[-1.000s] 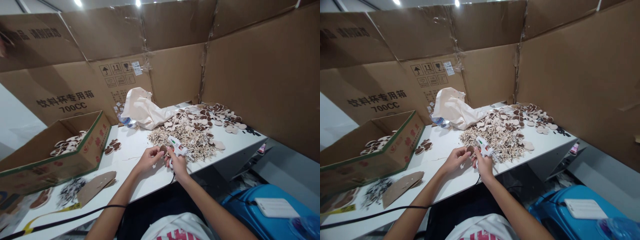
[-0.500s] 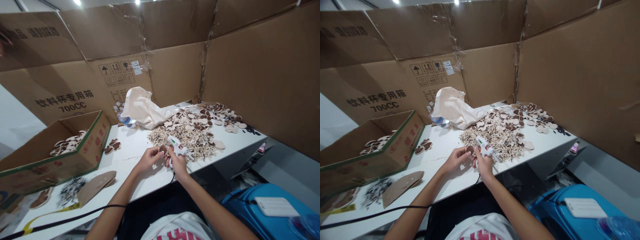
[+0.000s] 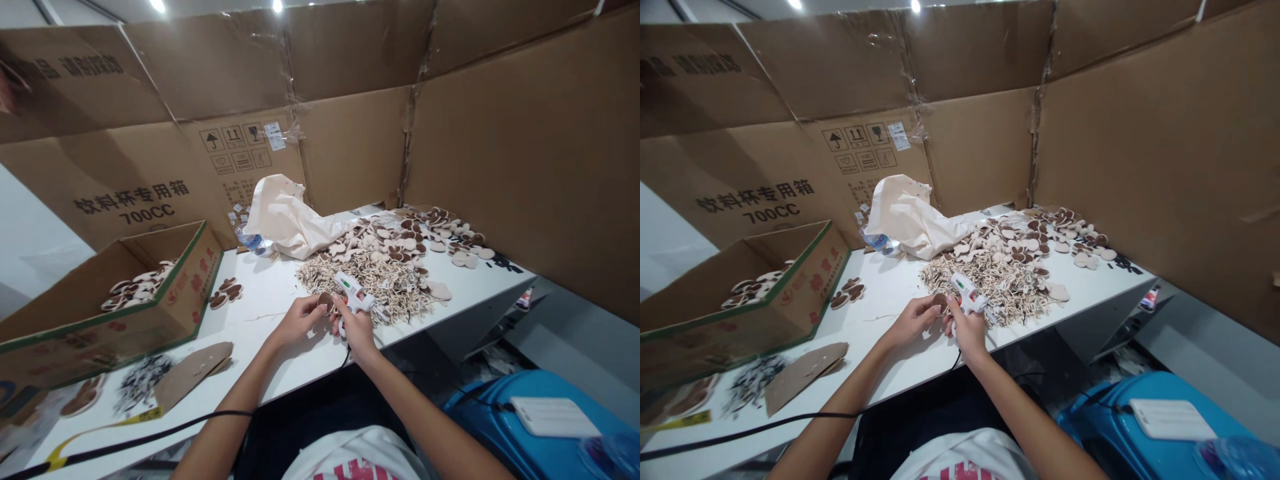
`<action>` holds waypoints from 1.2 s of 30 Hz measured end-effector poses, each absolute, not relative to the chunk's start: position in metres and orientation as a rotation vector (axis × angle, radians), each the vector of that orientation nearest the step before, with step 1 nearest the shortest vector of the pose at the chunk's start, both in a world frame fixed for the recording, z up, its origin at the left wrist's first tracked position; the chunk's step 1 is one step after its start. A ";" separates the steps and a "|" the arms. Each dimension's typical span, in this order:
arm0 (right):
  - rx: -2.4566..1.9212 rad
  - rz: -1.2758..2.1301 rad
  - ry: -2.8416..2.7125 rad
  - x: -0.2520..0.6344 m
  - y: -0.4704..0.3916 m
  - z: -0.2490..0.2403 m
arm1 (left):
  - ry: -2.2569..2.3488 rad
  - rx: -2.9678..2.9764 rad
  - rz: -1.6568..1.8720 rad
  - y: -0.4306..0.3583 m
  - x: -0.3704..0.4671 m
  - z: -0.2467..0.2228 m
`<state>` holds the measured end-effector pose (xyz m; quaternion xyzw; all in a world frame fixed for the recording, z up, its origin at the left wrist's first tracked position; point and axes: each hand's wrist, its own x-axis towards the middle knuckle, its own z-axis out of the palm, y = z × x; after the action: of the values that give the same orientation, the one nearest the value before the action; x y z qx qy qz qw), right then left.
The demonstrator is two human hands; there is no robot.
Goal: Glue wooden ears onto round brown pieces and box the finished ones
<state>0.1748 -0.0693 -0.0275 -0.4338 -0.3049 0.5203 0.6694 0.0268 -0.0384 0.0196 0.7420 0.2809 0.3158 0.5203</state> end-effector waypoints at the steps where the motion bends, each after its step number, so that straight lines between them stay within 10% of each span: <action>1: -0.981 1.172 -0.687 0.175 -0.069 -0.027 | 0.645 1.768 0.748 -0.039 0.028 0.020; 36: -0.972 1.180 -0.674 0.175 -0.070 -0.028 | 0.748 1.777 0.744 -0.040 0.025 0.023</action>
<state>0.1755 -0.0701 -0.0284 -0.4315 -0.2990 0.5238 0.6709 0.0249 -0.0402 0.0229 0.7385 0.3108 0.3093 0.5121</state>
